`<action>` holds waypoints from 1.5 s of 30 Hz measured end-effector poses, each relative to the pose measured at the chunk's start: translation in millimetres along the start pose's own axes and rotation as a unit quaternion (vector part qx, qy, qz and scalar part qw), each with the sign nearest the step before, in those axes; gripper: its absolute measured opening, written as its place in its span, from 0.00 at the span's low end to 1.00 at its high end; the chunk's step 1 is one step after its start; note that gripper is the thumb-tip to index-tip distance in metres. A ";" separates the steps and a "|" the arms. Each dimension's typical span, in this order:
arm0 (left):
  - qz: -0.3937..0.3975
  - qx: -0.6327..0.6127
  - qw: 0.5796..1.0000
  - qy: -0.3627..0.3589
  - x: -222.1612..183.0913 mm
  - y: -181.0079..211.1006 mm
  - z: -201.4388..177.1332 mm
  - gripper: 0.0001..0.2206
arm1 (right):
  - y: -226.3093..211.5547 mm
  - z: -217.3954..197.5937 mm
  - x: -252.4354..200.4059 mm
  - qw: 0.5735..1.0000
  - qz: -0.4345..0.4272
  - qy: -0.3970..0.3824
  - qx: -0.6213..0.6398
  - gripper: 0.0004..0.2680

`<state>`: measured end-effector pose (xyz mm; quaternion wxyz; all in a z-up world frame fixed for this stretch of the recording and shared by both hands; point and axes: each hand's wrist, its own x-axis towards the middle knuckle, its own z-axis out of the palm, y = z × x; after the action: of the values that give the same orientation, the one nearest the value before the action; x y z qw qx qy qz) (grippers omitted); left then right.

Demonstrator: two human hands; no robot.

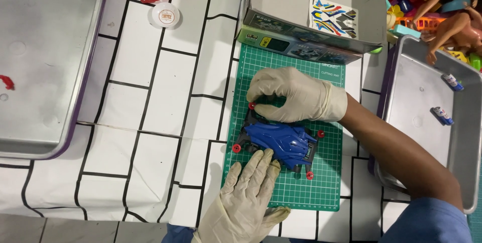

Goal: Assembling a toy car chassis by fitting plastic parts and using a screwdriver.

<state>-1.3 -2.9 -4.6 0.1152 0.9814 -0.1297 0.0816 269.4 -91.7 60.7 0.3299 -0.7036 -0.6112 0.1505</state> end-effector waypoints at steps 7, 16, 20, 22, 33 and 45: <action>0.002 -0.006 1.000 -0.002 1.7 -1.3 -5.1 0.40 | -0.9 0.7 2.0 1.000 -0.009 -0.007 0.002 0.03; 0.009 0.007 1.000 -0.001 -1.2 -0.5 3.1 0.41 | -1.9 5.3 1.5 0.999 -0.027 -0.016 -0.039 0.02; -0.001 -0.017 1.000 -0.004 2.1 -0.6 -2.3 0.41 | -3.1 3.1 1.2 1.000 -0.008 -0.015 -0.015 0.03; -0.003 -0.025 1.000 -0.006 2.6 -1.0 -4.1 0.40 | -1.9 3.6 0.6 1.000 0.008 -0.023 -0.001 0.05; -0.017 0.018 1.000 0.012 0.8 2.9 -2.3 0.42 | -2.3 13.7 -4.9 0.997 0.027 0.008 -0.066 0.03; -0.019 0.086 0.996 0.031 0.5 3.6 -4.5 0.44 | -77.0 -71.7 -75.4 0.980 0.160 0.029 -0.119 0.09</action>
<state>-2.4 -5.3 0.5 0.0359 0.9870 -0.1004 0.1206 239.3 -181.4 149.0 0.2334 -0.8305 -0.4944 0.1068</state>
